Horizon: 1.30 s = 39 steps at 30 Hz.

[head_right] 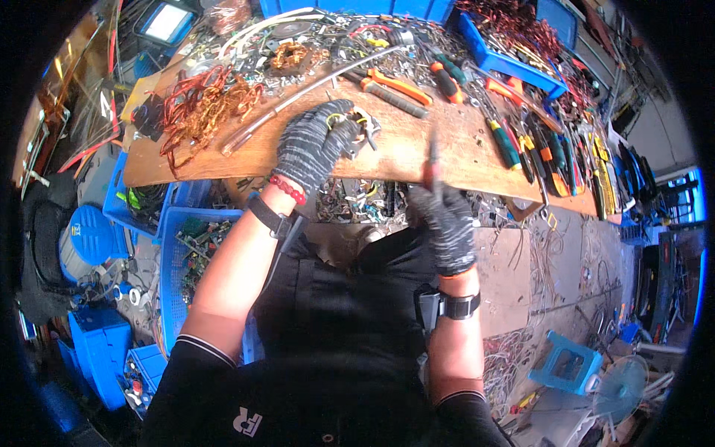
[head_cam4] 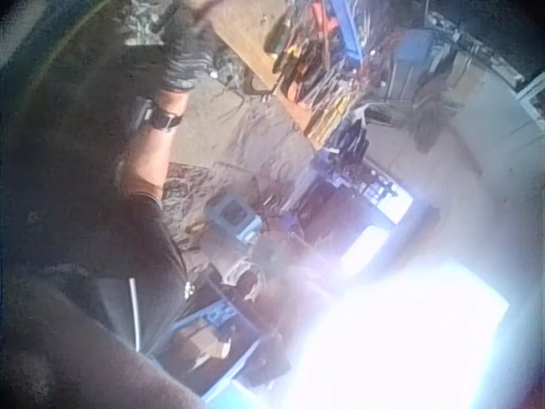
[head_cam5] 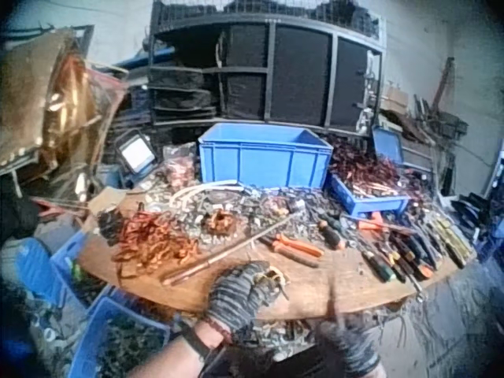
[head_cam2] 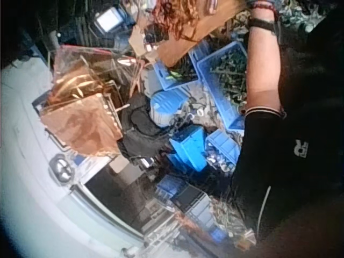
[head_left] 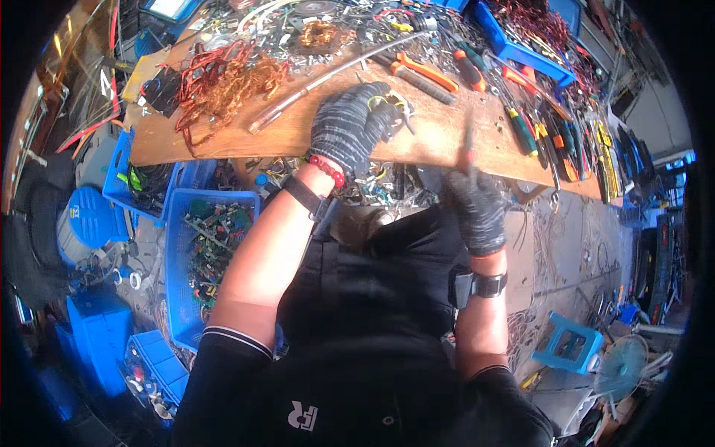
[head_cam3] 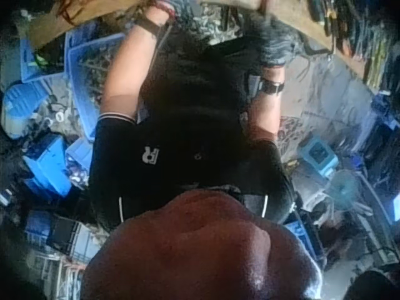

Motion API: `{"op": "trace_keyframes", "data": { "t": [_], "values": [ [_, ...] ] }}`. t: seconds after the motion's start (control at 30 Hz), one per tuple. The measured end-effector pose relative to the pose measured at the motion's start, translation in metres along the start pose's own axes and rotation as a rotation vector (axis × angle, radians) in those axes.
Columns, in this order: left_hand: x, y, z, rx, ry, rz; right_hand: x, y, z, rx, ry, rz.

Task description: Disassembling electronic components from a motor part using pliers and a screwdriver.

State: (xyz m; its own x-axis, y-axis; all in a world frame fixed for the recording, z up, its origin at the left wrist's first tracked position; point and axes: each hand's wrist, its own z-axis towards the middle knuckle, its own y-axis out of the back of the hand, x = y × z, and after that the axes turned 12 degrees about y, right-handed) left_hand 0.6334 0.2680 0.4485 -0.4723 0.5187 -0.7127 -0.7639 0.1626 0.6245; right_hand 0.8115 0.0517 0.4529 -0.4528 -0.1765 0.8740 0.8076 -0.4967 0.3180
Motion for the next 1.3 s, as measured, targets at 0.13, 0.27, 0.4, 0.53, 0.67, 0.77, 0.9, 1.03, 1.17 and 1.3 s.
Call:
{"op": "trace_keyframes", "data": {
  "t": [0.13,0.27,0.4,0.53,0.67,0.77,0.9,1.03,1.17,1.3],
  "values": [
    [0.0,0.001,0.002,0.018,0.032,-0.04,0.014,-0.022,-0.018,-0.052,-0.346,0.491],
    [-0.016,0.006,0.006,0.095,0.121,0.089,0.009,-0.03,-0.027,-0.051,-0.187,0.407],
    [-0.046,0.008,0.012,0.192,0.301,0.136,0.007,-0.032,-0.032,-0.048,-0.235,0.466],
    [-0.017,-0.012,0.014,0.134,0.228,0.12,-0.007,-0.04,-0.031,0.0,-0.344,0.656],
    [-0.003,-0.011,0.01,0.19,0.139,-0.067,-0.013,-0.057,-0.036,-0.018,-0.329,0.877],
    [0.002,-0.013,0.006,0.223,0.134,-0.197,-0.027,-0.069,-0.044,-0.032,-0.204,0.861],
    [0.012,-0.012,0.002,0.286,0.188,-0.373,-0.034,-0.073,-0.045,-0.012,-0.269,0.886],
    [0.013,-0.014,0.003,0.282,0.122,-0.292,-0.036,-0.071,-0.037,-0.033,0.179,0.113],
    [0.014,-0.018,0.002,0.226,0.069,-0.265,-0.021,-0.068,-0.03,-0.102,0.171,-0.174],
    [0.019,-0.016,0.003,0.284,0.03,-0.365,-0.019,-0.064,-0.029,-0.175,0.272,-0.363]
  ]
}}
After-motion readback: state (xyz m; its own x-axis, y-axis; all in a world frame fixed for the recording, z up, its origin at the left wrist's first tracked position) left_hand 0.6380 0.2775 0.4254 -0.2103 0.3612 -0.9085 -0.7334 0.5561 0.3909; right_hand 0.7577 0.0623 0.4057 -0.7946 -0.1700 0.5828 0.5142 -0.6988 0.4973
